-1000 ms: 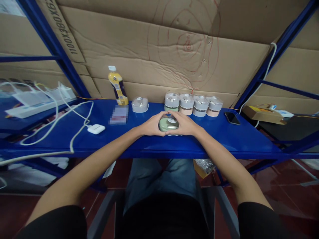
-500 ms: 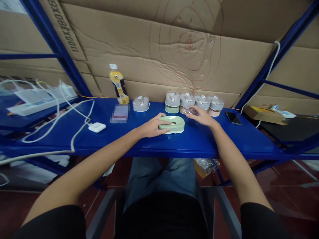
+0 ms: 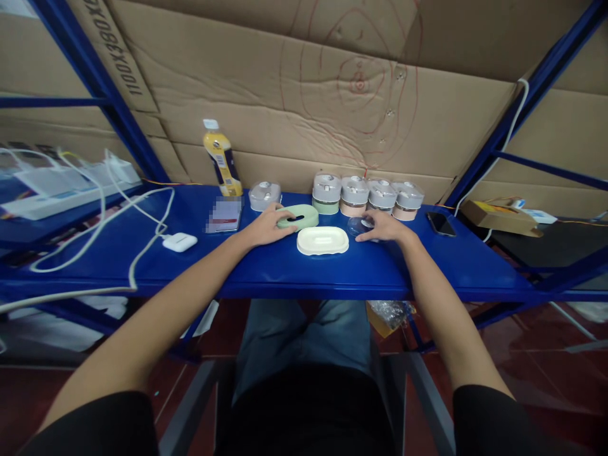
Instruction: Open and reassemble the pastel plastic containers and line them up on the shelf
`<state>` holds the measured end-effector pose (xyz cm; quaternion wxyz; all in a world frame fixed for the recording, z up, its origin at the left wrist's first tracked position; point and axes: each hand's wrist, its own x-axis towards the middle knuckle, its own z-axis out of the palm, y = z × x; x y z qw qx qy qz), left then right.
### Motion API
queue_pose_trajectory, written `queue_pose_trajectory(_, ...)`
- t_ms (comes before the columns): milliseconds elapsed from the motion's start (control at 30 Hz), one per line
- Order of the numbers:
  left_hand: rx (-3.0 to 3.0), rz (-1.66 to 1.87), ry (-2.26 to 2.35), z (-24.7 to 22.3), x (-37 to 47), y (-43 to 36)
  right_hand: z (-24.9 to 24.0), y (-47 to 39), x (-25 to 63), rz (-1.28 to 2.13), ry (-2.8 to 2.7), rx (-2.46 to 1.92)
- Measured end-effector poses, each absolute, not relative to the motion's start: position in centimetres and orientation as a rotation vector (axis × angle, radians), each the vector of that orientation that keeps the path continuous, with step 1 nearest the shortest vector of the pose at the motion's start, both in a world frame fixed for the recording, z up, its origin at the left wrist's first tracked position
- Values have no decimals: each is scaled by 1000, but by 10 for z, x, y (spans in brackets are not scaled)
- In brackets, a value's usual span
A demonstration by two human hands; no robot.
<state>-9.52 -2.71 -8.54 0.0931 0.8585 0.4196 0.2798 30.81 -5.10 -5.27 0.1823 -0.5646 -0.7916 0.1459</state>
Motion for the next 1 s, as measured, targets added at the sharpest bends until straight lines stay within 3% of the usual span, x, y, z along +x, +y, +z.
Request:
queue_pose_trajectory(200, 2522, 906, 1270, -87, -95, -24, -49, -51, 313, 431, -2257, -1655)
queue_pose_trajectory(400, 2516, 1258, 1004, -69, -79, -53, -38, -57, 323, 330, -2147, -1502)
queue_pose_trajectory(700, 2531, 941, 911, -75, -44, -79, -34, -75, 266, 375, -2208, -934)
queue_pose_trajectory(1000, 2429, 945, 887, -80, -39, -79, -42, -77, 228, 407, -2347, -823)
